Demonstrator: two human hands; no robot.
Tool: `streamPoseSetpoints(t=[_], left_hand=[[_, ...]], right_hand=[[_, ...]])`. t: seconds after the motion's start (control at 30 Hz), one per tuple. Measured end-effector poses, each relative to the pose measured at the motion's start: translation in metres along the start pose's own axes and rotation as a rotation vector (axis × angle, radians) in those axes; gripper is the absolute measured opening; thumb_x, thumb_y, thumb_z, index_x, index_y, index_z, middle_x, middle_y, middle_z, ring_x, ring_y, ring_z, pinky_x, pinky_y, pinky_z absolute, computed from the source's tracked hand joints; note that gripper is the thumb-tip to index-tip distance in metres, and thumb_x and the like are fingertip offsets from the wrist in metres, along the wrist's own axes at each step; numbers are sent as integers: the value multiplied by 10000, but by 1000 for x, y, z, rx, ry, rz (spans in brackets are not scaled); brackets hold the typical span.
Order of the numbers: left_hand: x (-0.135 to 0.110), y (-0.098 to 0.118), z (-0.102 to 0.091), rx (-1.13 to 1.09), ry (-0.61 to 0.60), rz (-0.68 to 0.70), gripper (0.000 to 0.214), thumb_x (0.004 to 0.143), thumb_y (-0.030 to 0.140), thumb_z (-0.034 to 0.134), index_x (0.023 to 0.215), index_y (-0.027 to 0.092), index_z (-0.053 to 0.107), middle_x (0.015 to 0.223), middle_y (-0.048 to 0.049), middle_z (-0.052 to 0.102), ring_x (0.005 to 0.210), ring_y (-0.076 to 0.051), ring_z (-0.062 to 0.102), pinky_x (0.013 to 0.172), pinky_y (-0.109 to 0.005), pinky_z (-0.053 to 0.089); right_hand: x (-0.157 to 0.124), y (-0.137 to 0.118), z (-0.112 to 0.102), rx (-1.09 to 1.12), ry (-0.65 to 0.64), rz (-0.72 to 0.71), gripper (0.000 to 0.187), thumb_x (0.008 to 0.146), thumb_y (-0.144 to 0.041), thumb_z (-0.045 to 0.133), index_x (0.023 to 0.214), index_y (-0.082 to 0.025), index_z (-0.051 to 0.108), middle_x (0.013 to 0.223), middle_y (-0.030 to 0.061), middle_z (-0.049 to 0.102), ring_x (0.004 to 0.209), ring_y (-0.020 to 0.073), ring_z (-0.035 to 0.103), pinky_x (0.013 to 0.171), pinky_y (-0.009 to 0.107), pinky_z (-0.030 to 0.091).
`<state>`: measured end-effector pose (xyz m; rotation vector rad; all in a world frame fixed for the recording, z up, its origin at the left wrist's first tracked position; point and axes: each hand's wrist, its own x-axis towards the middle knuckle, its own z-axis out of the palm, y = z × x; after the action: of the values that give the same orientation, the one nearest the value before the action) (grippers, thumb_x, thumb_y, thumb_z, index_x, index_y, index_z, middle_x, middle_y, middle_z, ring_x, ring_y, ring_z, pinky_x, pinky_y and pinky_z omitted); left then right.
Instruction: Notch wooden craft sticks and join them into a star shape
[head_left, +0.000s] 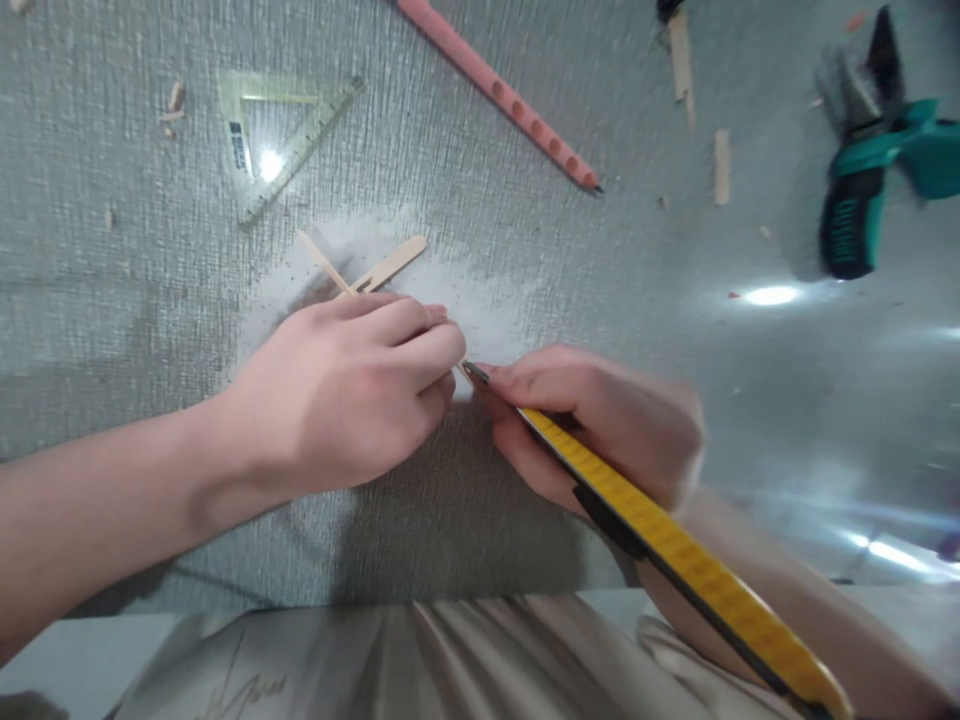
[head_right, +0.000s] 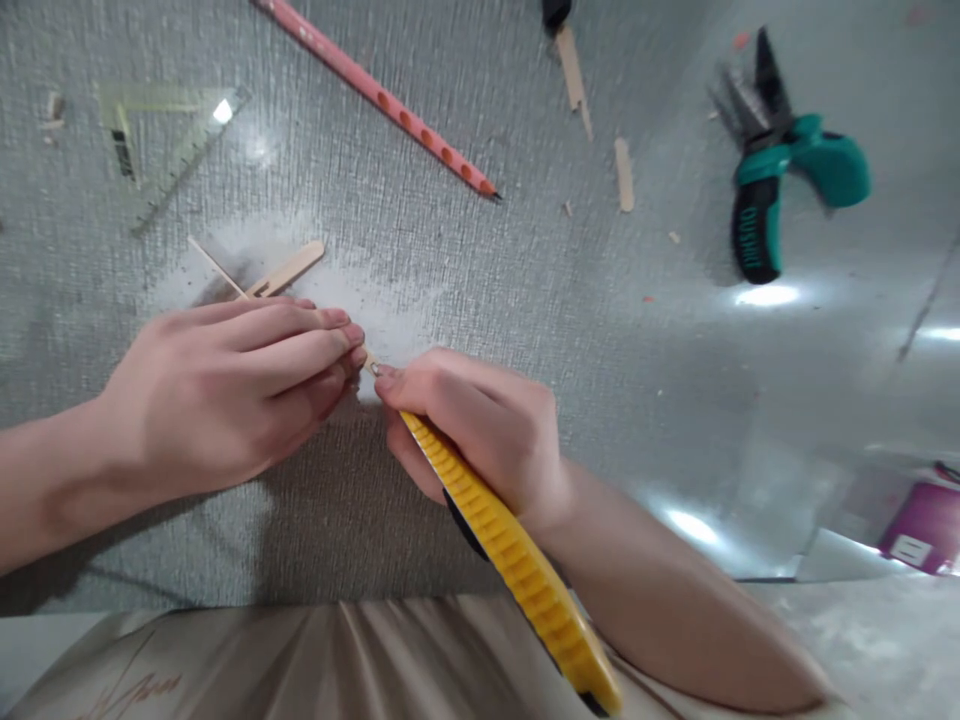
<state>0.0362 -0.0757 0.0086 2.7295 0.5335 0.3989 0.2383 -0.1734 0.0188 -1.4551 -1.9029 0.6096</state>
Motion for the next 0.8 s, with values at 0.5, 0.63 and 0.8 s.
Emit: streamPoseSetpoints(t=[0.5, 0.63, 0.8], left_hand=[[2, -4, 1, -69, 4, -11, 189, 1016, 214, 493, 906, 183, 644, 947, 1, 752, 851, -143, 730, 810, -281, 622], [4, -11, 5, -143, -2, 119, 193, 1032, 186, 465, 970, 180, 648, 1131, -17, 746, 1086, -167, 721, 1063, -352, 576], [6, -17, 1, -122, 38, 229, 196, 1026, 239, 480, 1015, 123, 638, 1232, -109, 688, 1183, -206, 686, 1170, -464, 476]], right_hand=[[-7, 13, -1, 173, 81, 16, 344, 804, -14, 671, 1012, -288, 659, 844, 6, 751, 691, 188, 729, 599, 311, 628], [-9, 19, -3, 255, 93, 12, 374, 772, -4, 698, 1036, -267, 675, 867, 12, 758, 702, 190, 735, 618, 321, 630], [-7, 17, -5, 259, 132, 68, 331, 808, -30, 694, 1034, -271, 702, 867, 26, 755, 694, 179, 722, 578, 307, 595]])
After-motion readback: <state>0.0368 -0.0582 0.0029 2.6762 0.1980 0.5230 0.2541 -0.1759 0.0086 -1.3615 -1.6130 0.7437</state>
